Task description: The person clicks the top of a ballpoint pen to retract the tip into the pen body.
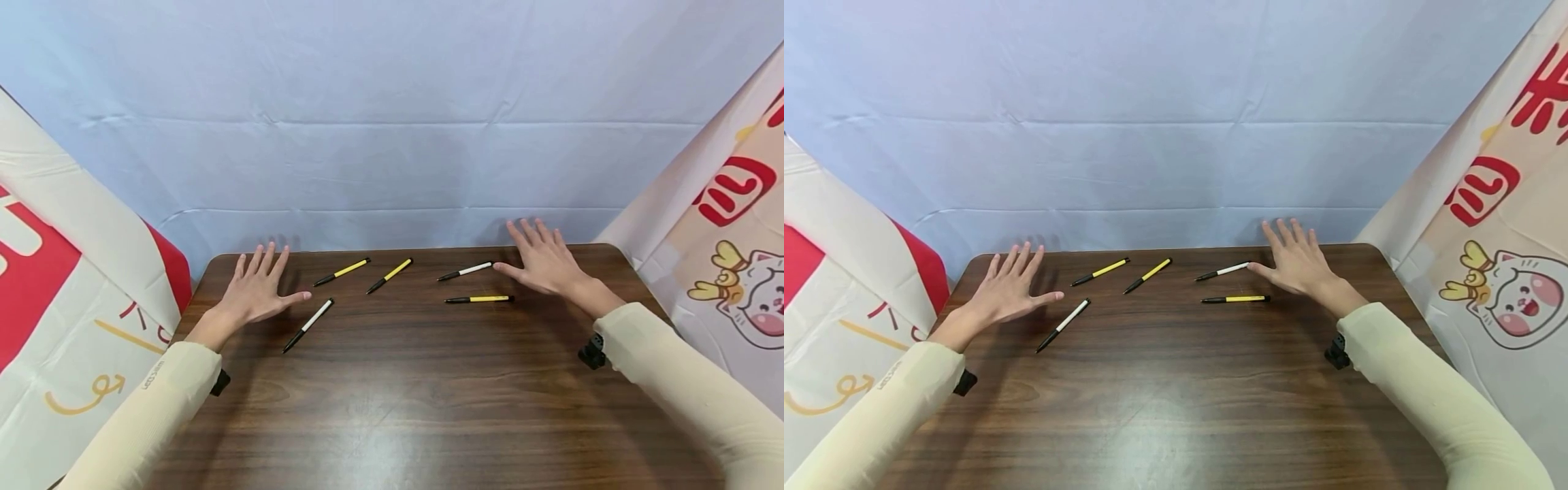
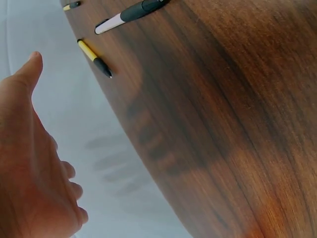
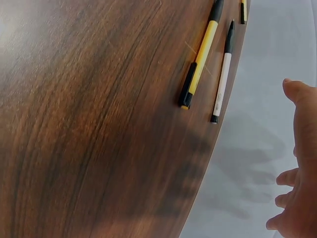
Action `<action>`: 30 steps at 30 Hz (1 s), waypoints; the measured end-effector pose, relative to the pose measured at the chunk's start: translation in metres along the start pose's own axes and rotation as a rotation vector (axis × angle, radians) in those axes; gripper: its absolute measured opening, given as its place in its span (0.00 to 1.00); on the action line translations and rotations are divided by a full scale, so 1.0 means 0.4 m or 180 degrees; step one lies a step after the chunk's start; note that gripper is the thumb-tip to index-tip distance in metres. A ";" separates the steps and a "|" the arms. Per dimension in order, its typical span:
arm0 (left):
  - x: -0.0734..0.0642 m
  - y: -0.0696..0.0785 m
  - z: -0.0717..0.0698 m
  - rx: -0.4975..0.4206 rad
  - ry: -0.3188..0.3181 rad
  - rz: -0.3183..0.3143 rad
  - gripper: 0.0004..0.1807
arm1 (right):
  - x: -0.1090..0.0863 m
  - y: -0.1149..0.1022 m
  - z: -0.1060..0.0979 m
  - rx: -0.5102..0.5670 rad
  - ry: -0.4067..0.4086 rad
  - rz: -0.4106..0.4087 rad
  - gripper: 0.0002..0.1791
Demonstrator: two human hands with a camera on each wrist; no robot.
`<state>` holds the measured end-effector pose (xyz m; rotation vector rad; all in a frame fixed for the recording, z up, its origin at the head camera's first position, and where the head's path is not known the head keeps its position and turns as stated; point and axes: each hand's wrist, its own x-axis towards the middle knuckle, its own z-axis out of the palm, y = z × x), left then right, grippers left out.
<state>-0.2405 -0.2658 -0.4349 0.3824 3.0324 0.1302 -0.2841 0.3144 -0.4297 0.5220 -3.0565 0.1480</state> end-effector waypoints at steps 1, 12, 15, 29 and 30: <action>0.000 0.000 0.001 0.0005 0.0000 0.0007 0.64 | 0.001 -0.003 0.001 -0.0007 0.0001 -0.0010 0.58; -0.011 0.002 0.021 0.0009 -0.0048 0.0083 0.63 | 0.006 -0.051 0.011 0.0035 0.0014 -0.0200 0.55; -0.017 0.006 0.024 0.0039 -0.0040 0.0109 0.63 | 0.006 -0.063 0.017 0.0036 0.0025 -0.0254 0.55; -0.031 0.022 0.047 -0.0058 -0.0078 0.0209 0.62 | 0.006 -0.106 0.038 -0.0060 0.0290 -0.0589 0.50; -0.032 0.024 0.048 -0.0078 -0.0084 0.0221 0.62 | 0.007 -0.109 0.040 -0.0054 0.0304 -0.0609 0.50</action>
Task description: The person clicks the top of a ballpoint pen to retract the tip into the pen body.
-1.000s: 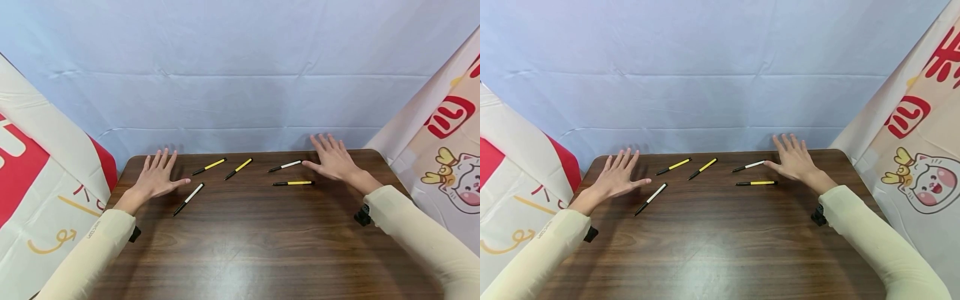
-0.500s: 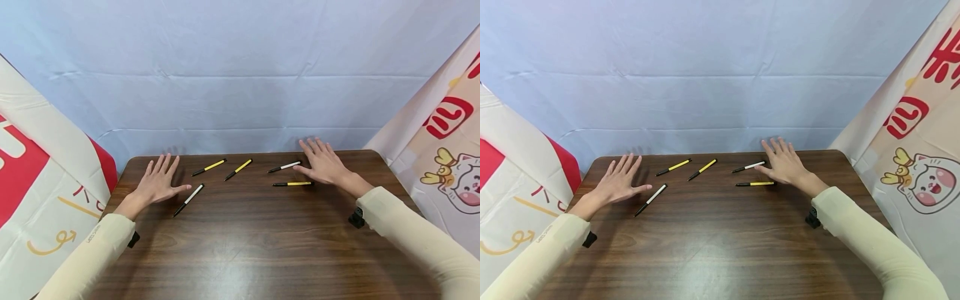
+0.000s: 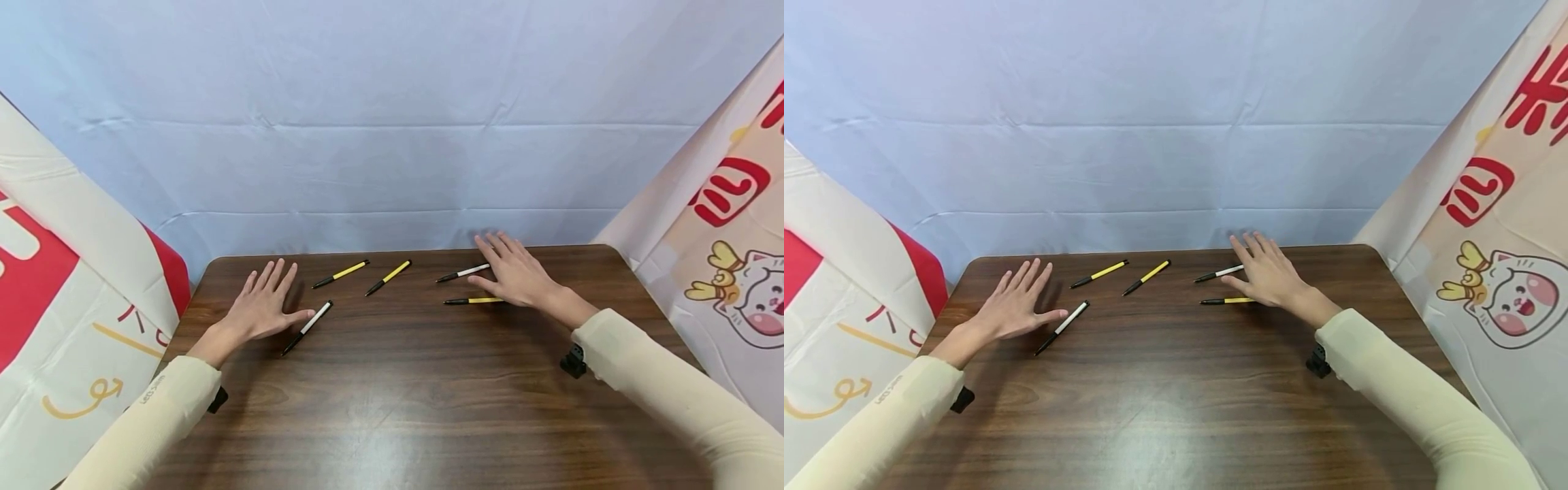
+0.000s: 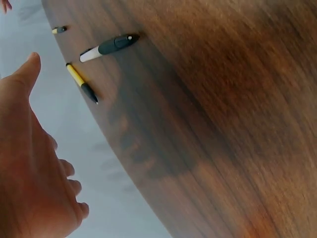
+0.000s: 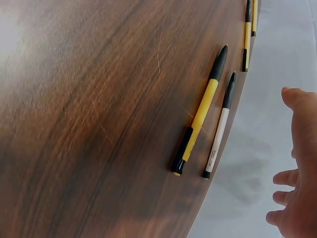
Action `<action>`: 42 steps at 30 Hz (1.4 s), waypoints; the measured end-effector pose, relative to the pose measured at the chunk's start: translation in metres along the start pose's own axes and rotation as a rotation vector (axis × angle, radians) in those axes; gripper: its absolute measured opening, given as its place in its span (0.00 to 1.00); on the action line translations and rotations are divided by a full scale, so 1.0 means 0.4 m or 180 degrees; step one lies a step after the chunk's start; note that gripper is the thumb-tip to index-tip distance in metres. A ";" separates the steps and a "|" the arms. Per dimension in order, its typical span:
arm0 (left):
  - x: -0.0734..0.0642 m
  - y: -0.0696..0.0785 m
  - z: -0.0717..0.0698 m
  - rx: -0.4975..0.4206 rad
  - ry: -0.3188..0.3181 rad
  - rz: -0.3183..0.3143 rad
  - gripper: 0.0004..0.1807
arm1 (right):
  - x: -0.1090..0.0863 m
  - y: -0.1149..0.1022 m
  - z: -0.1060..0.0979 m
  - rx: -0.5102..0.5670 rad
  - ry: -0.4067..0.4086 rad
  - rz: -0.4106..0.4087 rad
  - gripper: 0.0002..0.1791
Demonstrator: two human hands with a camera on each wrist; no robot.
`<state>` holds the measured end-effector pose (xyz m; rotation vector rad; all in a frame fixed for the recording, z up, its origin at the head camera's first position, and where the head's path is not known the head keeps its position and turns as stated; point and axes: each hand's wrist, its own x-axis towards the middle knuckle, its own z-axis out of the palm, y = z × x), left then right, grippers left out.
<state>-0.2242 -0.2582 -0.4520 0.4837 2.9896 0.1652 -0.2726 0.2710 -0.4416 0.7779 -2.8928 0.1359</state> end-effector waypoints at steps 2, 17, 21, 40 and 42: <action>-0.002 0.006 0.002 -0.0023 -0.0001 0.0029 0.61 | 0.002 -0.005 0.003 0.0008 0.0019 -0.0025 0.50; -0.028 0.030 0.020 -0.0160 0.0032 0.0155 0.61 | 0.021 -0.069 0.020 0.0069 -0.0011 -0.0262 0.50; -0.037 0.030 0.029 -0.0213 0.0038 0.0176 0.61 | 0.022 -0.088 0.027 0.0029 0.0007 -0.0311 0.50; -0.061 0.035 0.048 -0.0370 0.0079 0.0219 0.59 | 0.036 -0.162 0.053 0.0193 -0.0252 -0.0441 0.50; -0.062 0.036 0.046 -0.0389 0.0059 0.0214 0.59 | 0.040 -0.171 0.053 0.0194 -0.0229 -0.0478 0.50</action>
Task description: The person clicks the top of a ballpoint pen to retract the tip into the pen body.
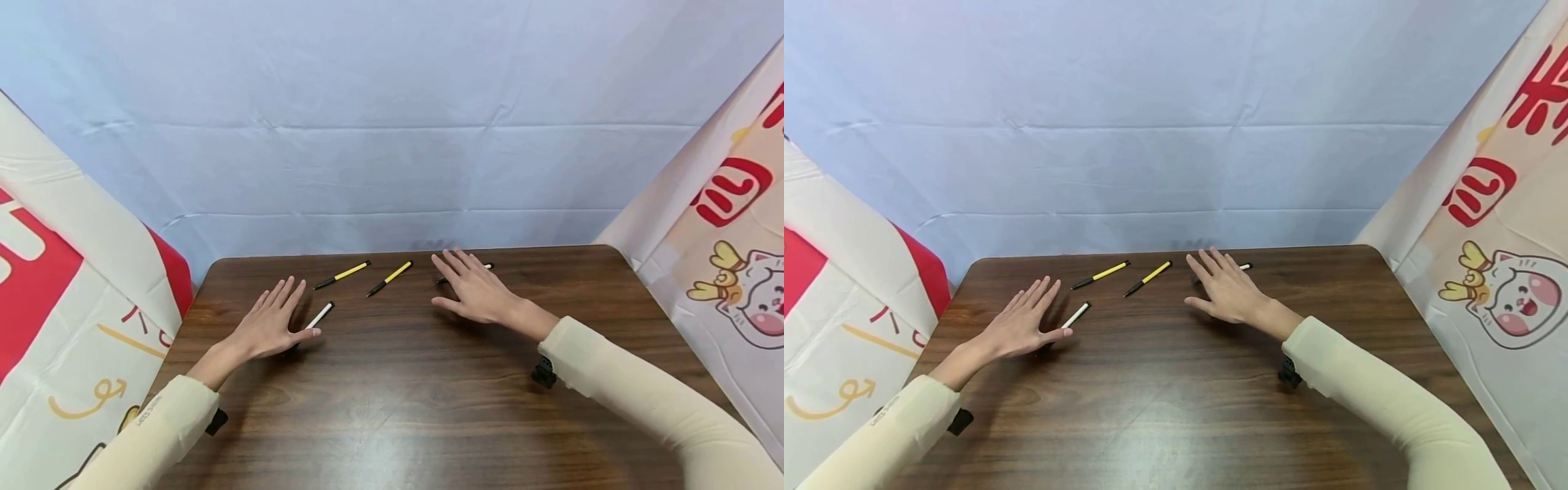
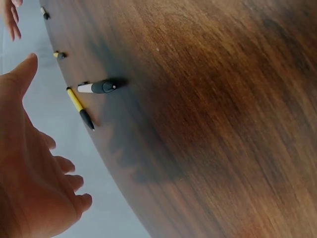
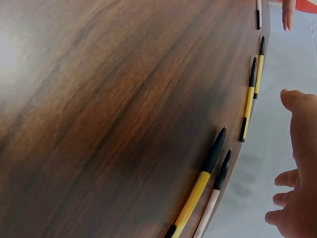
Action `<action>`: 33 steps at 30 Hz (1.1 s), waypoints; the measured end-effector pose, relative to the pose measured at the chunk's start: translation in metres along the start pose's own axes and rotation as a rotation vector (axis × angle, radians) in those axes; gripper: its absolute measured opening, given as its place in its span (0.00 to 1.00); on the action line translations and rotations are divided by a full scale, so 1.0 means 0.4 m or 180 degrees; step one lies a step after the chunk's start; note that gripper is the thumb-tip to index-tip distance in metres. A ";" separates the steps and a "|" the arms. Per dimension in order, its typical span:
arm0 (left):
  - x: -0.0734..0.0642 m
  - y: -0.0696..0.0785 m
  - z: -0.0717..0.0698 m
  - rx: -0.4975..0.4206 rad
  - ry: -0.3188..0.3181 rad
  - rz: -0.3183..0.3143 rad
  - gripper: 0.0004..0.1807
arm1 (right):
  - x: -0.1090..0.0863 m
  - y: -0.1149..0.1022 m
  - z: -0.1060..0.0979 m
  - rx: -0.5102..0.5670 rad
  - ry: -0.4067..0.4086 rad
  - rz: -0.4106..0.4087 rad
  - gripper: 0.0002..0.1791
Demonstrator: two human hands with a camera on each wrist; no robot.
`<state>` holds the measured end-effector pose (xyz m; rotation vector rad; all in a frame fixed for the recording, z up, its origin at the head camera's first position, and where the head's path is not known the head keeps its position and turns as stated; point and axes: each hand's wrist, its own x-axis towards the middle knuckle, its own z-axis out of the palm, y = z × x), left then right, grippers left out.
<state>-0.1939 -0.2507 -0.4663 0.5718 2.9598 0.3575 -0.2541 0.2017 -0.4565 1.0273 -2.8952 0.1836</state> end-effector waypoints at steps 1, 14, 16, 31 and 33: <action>-0.001 0.000 0.000 -0.0020 -0.0006 -0.0005 0.59 | 0.004 -0.005 0.000 0.0000 0.0017 -0.0017 0.50; -0.015 0.004 0.018 -0.0256 -0.0003 -0.0002 0.61 | 0.040 -0.055 0.036 0.0153 0.0177 -0.0237 0.47; -0.019 0.004 0.020 -0.0277 0.0014 0.0019 0.60 | 0.042 -0.062 0.046 0.0216 0.0156 -0.0234 0.47; -0.033 0.008 0.029 -0.0518 0.0211 0.0004 0.58 | 0.073 -0.126 0.093 0.0537 0.0315 -0.0403 0.45; -0.033 0.008 0.029 -0.0557 0.0240 0.0011 0.58 | 0.078 -0.136 0.096 0.0586 0.0324 -0.0429 0.45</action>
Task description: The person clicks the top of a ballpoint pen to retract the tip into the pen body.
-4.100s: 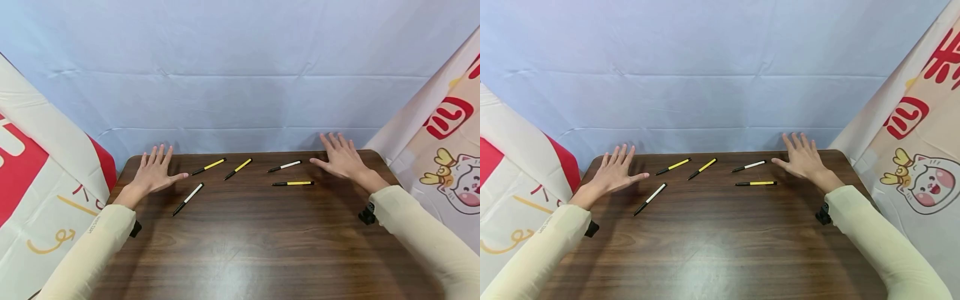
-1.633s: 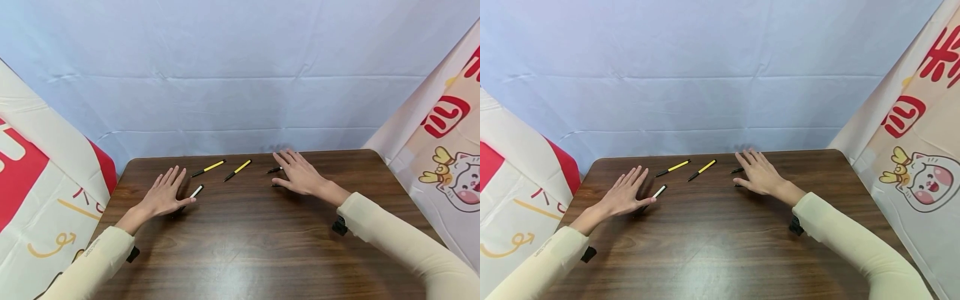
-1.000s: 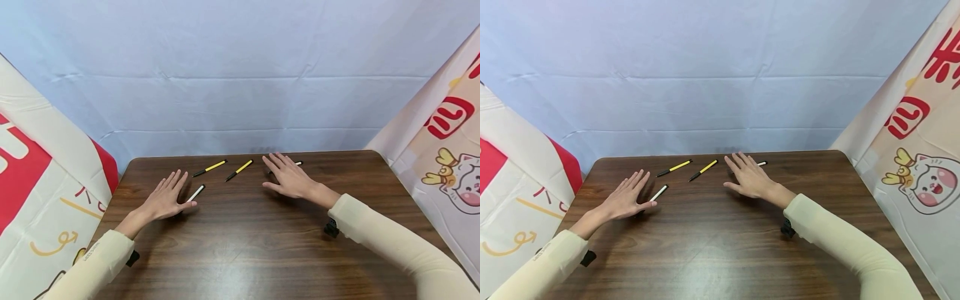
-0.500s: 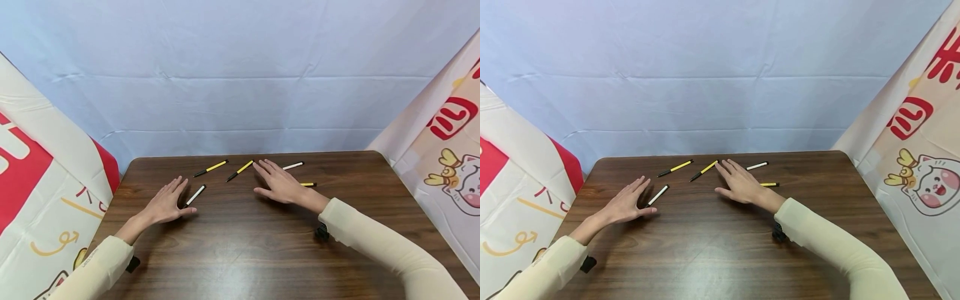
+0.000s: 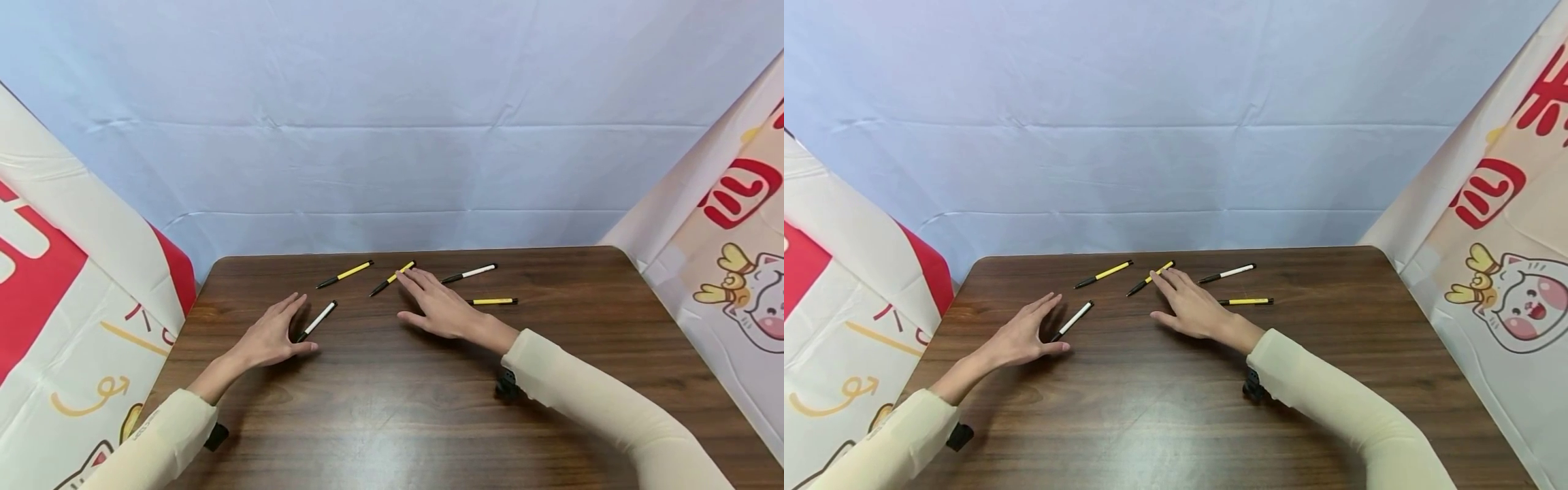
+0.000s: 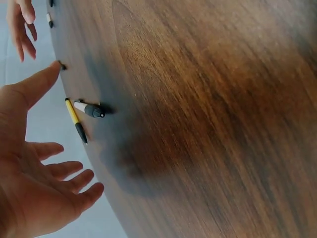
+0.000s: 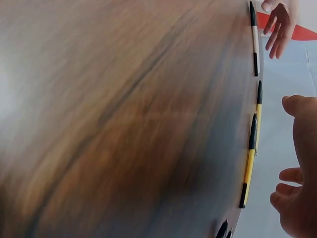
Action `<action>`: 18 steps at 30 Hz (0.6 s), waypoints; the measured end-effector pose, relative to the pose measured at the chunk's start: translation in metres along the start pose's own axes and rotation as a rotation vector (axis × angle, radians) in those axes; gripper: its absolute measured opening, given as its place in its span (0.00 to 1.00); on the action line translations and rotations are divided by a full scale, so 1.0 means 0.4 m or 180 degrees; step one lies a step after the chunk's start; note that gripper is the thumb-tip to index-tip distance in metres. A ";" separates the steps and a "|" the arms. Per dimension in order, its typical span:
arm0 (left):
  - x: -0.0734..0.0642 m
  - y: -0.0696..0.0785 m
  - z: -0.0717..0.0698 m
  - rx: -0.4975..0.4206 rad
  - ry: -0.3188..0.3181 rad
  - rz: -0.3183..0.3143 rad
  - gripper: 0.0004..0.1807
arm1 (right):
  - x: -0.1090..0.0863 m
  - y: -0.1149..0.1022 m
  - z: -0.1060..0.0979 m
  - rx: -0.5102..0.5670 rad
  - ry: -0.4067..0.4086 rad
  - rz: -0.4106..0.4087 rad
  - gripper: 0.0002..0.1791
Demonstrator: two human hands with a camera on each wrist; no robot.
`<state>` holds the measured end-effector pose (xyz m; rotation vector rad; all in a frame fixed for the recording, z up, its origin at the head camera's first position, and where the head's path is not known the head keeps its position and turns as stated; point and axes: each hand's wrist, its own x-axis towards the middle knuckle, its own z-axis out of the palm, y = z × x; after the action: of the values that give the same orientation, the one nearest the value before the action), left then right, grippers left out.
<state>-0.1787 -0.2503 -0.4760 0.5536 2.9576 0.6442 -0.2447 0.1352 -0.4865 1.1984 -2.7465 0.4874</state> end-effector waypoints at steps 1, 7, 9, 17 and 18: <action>0.000 0.001 -0.001 -0.0027 0.0014 0.0002 0.58 | 0.003 -0.005 0.003 0.0031 0.0002 -0.0009 0.45; 0.000 0.001 -0.004 -0.0209 0.0146 0.0101 0.57 | 0.021 -0.034 0.022 0.0234 0.0012 -0.0041 0.45; -0.001 0.001 -0.005 -0.0261 0.0183 0.0140 0.56 | 0.027 -0.042 0.031 0.0271 0.0020 -0.0048 0.44; -0.004 0.006 -0.003 -0.0378 0.0233 0.0188 0.55 | 0.051 -0.074 0.058 0.0468 -0.0018 0.0002 0.45; -0.004 0.007 -0.003 -0.0389 0.0230 0.0187 0.55 | 0.054 -0.078 0.061 0.0506 -0.0027 0.0019 0.44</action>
<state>-0.1763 -0.2490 -0.4739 0.6209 2.9518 0.8616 -0.2359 0.0921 -0.4969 1.2278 -2.7636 0.7150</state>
